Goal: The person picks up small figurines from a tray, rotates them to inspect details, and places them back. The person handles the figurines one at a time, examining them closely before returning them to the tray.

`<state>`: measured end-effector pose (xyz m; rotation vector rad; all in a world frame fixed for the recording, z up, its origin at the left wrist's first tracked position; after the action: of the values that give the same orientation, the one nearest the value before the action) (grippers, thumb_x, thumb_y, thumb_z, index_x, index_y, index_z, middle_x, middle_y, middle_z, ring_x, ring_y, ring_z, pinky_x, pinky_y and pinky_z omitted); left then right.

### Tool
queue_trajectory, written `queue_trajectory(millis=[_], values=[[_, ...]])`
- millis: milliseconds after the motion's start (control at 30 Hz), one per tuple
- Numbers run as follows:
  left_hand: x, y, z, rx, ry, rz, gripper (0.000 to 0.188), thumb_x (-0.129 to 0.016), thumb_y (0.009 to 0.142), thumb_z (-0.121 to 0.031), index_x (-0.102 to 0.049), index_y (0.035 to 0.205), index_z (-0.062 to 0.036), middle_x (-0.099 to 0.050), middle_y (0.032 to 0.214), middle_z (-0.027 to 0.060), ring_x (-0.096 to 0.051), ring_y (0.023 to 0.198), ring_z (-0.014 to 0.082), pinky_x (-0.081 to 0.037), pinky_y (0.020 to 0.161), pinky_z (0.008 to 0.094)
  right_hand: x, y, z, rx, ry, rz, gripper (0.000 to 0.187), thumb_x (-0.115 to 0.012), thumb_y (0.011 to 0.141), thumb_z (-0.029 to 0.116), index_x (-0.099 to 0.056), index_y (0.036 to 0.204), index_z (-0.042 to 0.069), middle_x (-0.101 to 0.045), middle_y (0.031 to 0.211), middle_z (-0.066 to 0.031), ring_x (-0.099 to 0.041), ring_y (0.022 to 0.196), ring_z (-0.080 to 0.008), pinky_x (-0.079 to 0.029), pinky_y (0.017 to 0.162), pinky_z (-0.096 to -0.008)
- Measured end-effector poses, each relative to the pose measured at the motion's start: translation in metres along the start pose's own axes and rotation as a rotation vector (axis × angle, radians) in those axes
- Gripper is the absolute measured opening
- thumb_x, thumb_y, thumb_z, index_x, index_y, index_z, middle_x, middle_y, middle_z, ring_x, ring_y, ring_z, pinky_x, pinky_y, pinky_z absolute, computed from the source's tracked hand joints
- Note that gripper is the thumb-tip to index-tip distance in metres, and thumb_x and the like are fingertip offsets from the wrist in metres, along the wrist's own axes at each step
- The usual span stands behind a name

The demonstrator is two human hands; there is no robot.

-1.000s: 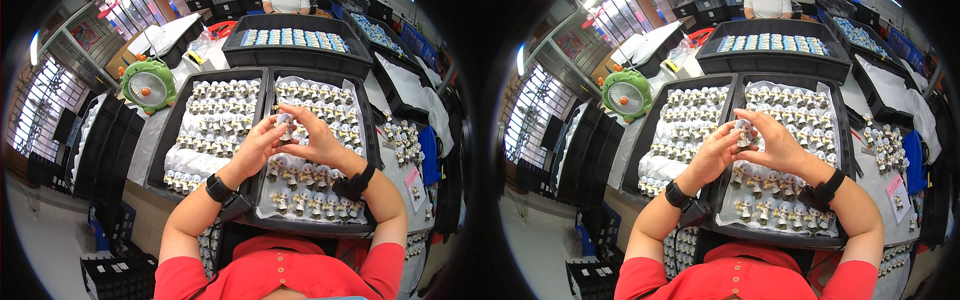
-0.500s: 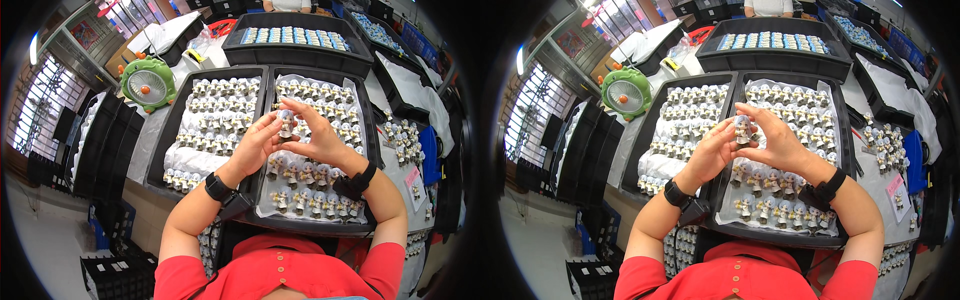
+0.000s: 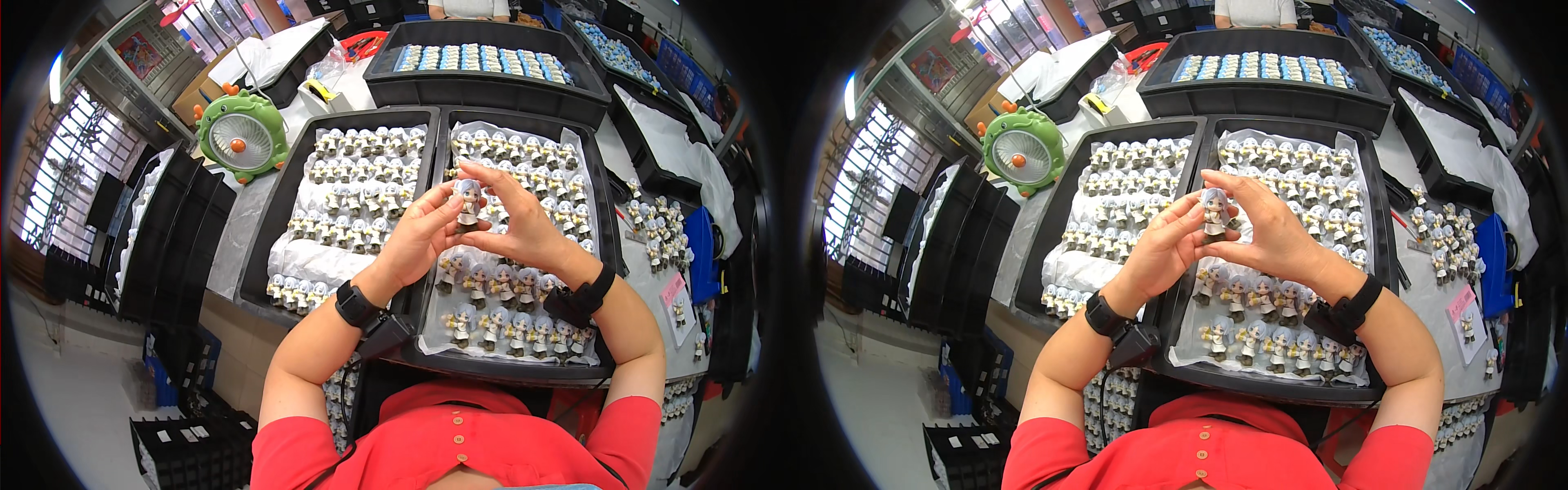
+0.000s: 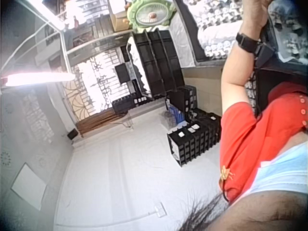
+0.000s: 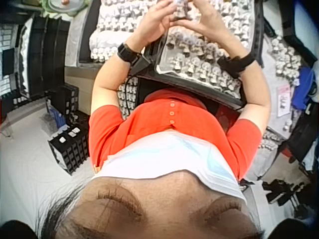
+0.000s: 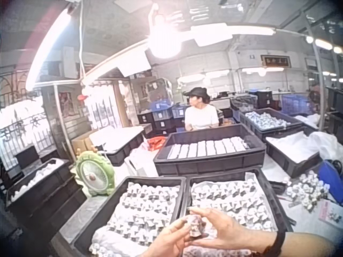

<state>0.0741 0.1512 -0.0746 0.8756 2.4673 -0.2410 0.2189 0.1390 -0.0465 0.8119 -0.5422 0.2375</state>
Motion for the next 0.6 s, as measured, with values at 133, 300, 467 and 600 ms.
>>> queue_trajectory(millis=[133,300,467,600], values=[[0.0008,0.0001,0.0009,-0.002,0.016,-0.007,0.040,-0.043,0.097,-0.023,-0.037,0.132,-0.0041,-0.053,0.122,0.0113,-0.059,0.105,0.0249,-0.051,0.086,0.0334,0.0001,0.0000,0.0006,-0.009,-0.008,0.010,0.078,-0.080,0.067,0.024,-0.040,0.133,0.009,-0.054,0.116,-0.0146,-0.054,0.105,-0.0294,-0.044,0.089,-0.0381],[0.0001,-0.0001,0.0005,0.009,-0.002,-0.014,0.041,-0.042,0.098,-0.025,-0.036,0.133,-0.0037,-0.053,0.122,0.0113,-0.059,0.105,0.0252,-0.051,0.086,0.0334,0.0000,0.0003,0.0010,-0.010,0.001,0.014,0.078,-0.080,0.067,0.023,-0.040,0.133,0.009,-0.055,0.115,-0.0144,-0.054,0.103,-0.0294,-0.044,0.088,-0.0377],[-0.0001,0.0011,0.0006,0.015,-0.001,-0.010,0.042,-0.037,0.099,-0.027,-0.036,0.133,-0.0029,-0.052,0.123,0.0122,-0.058,0.106,0.0257,-0.050,0.087,0.0347,0.0007,-0.0004,-0.0004,-0.008,-0.006,0.006,0.078,-0.079,0.066,0.022,-0.041,0.133,0.009,-0.055,0.113,-0.0142,-0.055,0.102,-0.0291,-0.044,0.088,-0.0376],[-0.0018,0.0013,-0.0008,-0.002,-0.012,0.021,0.043,-0.034,0.099,-0.028,-0.034,0.134,-0.0027,-0.050,0.125,0.0128,-0.057,0.107,0.0264,-0.049,0.088,0.0354,0.0003,-0.0009,-0.0014,-0.026,0.002,-0.003,0.079,-0.079,0.065,0.021,-0.041,0.133,0.009,-0.056,0.114,-0.0133,-0.055,0.101,-0.0282,-0.044,0.088,-0.0374]])
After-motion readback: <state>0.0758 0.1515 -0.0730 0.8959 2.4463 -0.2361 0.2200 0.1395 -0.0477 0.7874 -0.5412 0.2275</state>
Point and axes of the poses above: each hand's wrist, its own y-axis towards the middle knuckle, its own x-axis out of the back of the hand, z = x × y, the point moved 4 cm from there along y, towards the middle knuckle
